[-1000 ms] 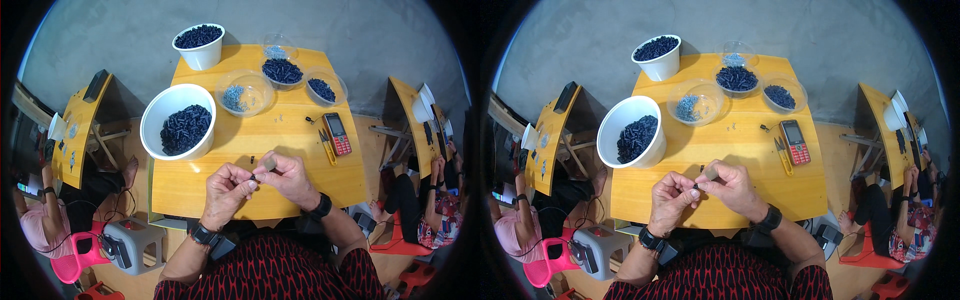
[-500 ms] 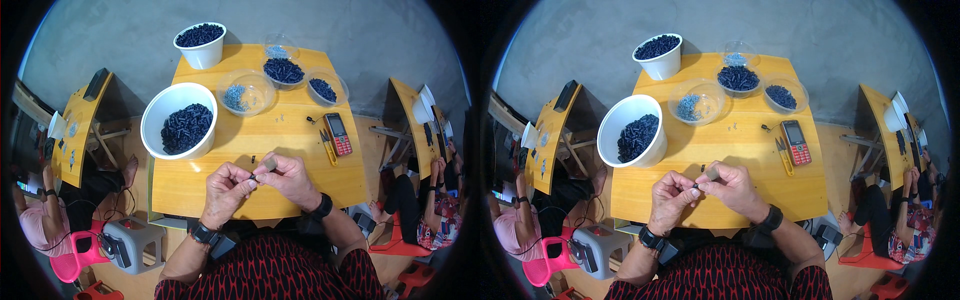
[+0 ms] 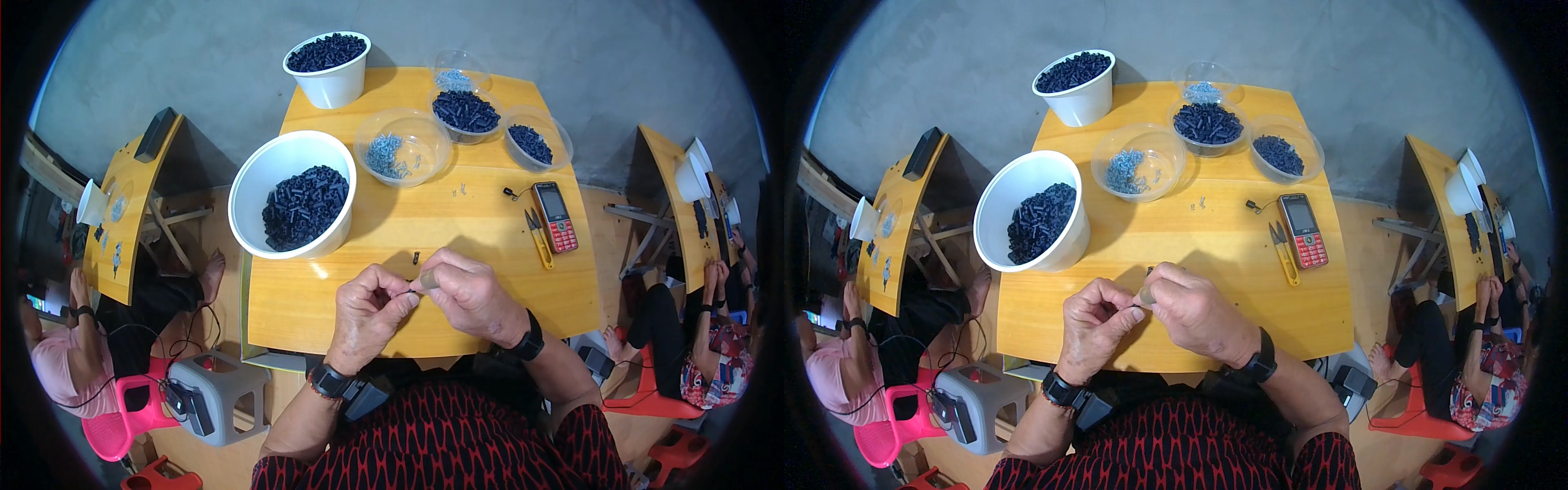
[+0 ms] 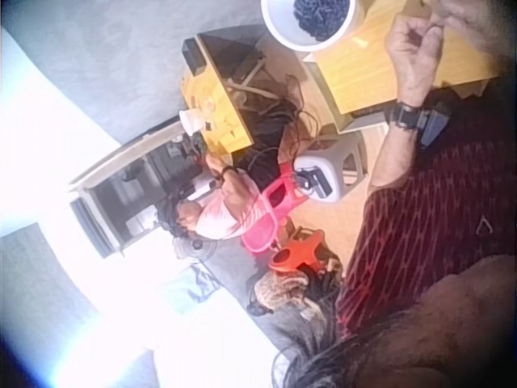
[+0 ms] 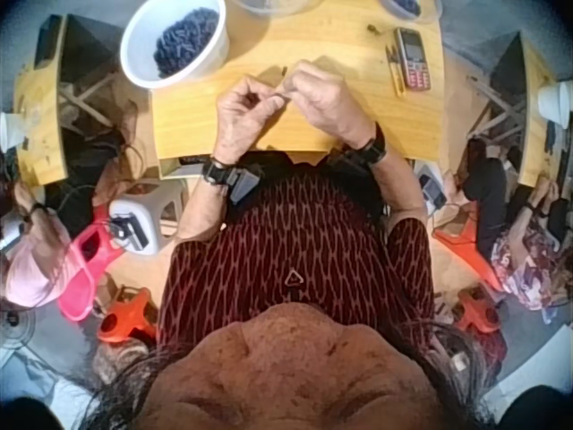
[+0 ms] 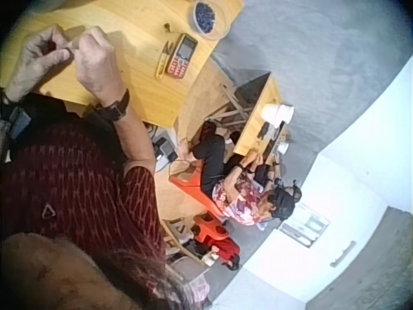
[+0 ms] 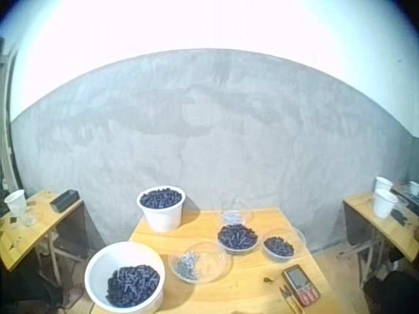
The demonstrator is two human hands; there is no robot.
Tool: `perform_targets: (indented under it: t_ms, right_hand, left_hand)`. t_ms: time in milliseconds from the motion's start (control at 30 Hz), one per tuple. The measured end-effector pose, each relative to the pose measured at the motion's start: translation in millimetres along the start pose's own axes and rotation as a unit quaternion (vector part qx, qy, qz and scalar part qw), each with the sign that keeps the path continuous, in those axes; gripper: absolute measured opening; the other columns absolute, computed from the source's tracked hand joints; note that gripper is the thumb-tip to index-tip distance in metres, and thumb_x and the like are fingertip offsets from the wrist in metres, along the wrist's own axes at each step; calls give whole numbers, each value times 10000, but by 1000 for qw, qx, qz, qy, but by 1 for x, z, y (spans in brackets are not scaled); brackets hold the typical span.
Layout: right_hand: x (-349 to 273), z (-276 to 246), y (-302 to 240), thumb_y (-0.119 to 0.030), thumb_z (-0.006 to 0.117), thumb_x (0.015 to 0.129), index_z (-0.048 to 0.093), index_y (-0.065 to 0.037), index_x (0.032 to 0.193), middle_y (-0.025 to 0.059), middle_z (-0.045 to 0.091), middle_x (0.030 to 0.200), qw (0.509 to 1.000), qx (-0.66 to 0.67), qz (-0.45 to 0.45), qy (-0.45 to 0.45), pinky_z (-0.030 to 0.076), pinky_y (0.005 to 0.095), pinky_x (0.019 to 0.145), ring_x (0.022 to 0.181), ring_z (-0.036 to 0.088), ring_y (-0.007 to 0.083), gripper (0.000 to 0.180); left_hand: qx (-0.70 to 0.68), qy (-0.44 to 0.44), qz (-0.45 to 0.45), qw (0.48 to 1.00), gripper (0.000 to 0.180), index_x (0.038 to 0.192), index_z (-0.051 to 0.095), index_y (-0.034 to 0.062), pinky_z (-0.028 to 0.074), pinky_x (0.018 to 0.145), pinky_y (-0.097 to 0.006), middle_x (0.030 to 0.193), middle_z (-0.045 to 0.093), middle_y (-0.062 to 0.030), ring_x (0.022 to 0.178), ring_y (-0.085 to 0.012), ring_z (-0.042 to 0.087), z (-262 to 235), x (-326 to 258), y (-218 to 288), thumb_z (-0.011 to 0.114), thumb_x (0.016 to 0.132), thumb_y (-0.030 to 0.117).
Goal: Manually assembling small black plastic components at a workshop table.
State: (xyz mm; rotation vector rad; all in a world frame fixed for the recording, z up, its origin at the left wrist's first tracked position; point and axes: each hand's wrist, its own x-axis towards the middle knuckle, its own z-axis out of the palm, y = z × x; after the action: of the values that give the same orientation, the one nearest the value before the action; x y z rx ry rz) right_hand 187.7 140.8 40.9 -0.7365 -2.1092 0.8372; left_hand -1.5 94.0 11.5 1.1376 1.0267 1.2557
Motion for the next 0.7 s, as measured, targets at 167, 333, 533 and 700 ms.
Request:
perform_targets:
  t_ms: [167, 333, 533, 700]
  right_hand:
    - [-10, 7, 7, 45, 649, 875, 650, 36, 937, 100, 654, 903, 954, 257, 149, 37, 539, 302, 727, 792, 675, 202, 62]
    - [-10, 6, 8, 29, 659, 876, 654, 24, 928, 99, 668, 904, 970, 198, 139, 36, 540, 299, 724, 775, 672, 179, 53]
    - [-10, 3, 3, 44, 657, 864, 664, 20, 900, 118, 667, 906, 999, 50, 6, -4, 528, 300, 693, 781, 673, 226, 44]
    - [-11, 0, 10, 46, 670, 853, 687, 23, 909, 111, 671, 906, 996, 84, 15, -25, 515, 297, 680, 791, 666, 211, 64]
  left_hand:
    - [-77, -5, -51, 996, 184, 940, 574, 15, 524, 639, -235, 869, 664, -63, 746, -104, 630, 0, 2, 4, 720, 861, -62]
    - [-96, -17, -57, 994, 169, 940, 569, 20, 531, 603, -239, 899, 697, -116, 730, -129, 656, -1, 3, -1, 708, 874, -52]
    - [-117, -28, -74, 990, 161, 916, 576, 24, 514, 581, -228, 879, 698, -118, 708, -123, 648, -2, -1, -7, 709, 871, -55]
    - [-115, -19, -83, 990, 154, 934, 588, 28, 505, 573, -221, 888, 692, -96, 702, -108, 633, 5, 0, 0, 711, 875, -43]
